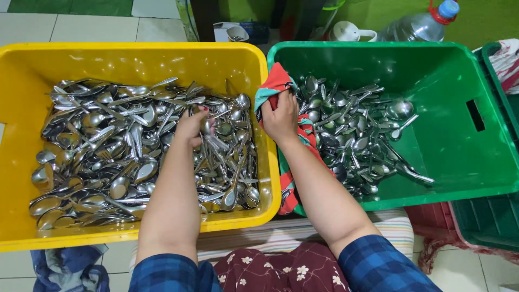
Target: The person is wiping and polishing a large number of metal spoons with a patterned cloth.
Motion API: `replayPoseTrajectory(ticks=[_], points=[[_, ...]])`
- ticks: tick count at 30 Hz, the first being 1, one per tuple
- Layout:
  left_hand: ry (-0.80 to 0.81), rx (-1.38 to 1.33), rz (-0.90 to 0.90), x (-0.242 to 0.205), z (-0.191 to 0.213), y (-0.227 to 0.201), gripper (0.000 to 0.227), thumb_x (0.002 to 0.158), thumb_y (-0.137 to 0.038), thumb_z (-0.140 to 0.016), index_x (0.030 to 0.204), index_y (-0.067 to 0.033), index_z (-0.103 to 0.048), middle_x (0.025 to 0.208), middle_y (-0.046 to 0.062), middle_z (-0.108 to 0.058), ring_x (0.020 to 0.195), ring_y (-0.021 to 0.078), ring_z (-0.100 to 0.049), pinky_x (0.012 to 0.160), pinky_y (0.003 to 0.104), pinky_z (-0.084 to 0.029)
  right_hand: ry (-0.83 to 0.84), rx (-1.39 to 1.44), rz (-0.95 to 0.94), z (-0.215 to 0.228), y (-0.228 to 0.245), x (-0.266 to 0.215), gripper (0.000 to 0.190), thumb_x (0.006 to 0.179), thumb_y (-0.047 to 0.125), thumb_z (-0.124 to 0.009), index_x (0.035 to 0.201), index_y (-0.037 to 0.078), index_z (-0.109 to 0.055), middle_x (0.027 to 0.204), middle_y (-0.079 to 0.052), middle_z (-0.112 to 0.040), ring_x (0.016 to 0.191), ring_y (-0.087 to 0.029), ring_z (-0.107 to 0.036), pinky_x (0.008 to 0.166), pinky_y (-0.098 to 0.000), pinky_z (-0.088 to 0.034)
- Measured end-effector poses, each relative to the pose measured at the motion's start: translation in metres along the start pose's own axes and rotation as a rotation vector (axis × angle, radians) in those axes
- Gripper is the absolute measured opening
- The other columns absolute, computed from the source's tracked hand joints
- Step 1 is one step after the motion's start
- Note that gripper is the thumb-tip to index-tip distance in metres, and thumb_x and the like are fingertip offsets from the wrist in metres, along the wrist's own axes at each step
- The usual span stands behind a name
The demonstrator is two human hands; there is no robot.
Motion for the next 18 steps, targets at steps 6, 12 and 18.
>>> replayPoseTrajectory(ticks=[6, 12, 18], points=[[-0.023, 1.32, -0.348, -0.002, -0.01, 0.004, 0.037, 0.08, -0.018, -0.077, 0.117, -0.0137, -0.072, 0.104, 0.02, -0.072, 0.102, 0.0451, -0.07, 0.082, 0.057, -0.06, 0.0, -0.025, 0.014, -0.003, -0.004, -0.002, 0.038, 0.093, 0.032, -0.066, 0.124, 0.012, -0.058, 0.115, -0.016, -0.064, 0.111, -0.045, -0.06, 0.093, -0.0592, -0.049], [0.318, 1.716, -0.642, 0.02, -0.068, 0.066, 0.033, 0.091, -0.007, -0.062, 0.123, -0.0134, -0.066, 0.128, 0.02, -0.065, 0.113, 0.0446, -0.067, 0.092, 0.058, -0.057, -0.002, -0.064, 0.038, 0.001, 0.007, -0.002, 0.037, 0.09, 0.031, -0.066, 0.121, 0.013, -0.06, 0.108, -0.014, -0.064, 0.105, -0.043, -0.061, 0.088, -0.0574, -0.05], [0.388, 1.956, -0.512, 0.02, -0.066, 0.082, 0.022, 0.101, -0.019, -0.048, 0.121, -0.0178, -0.057, 0.124, 0.015, -0.066, 0.116, 0.0416, -0.065, 0.09, 0.055, -0.059, -0.013, -0.089, 0.049, 0.001, 0.012, -0.003, 0.036, 0.088, 0.03, -0.067, 0.119, 0.012, -0.061, 0.102, -0.014, -0.064, 0.099, -0.043, -0.062, 0.084, -0.0567, -0.05]])
Point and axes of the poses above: each hand's wrist, its own x-axis towards the middle knuckle, its own z-axis out of the back of the hand, y = z × x, the point moved 9 cm from there along x, towards the middle knuckle
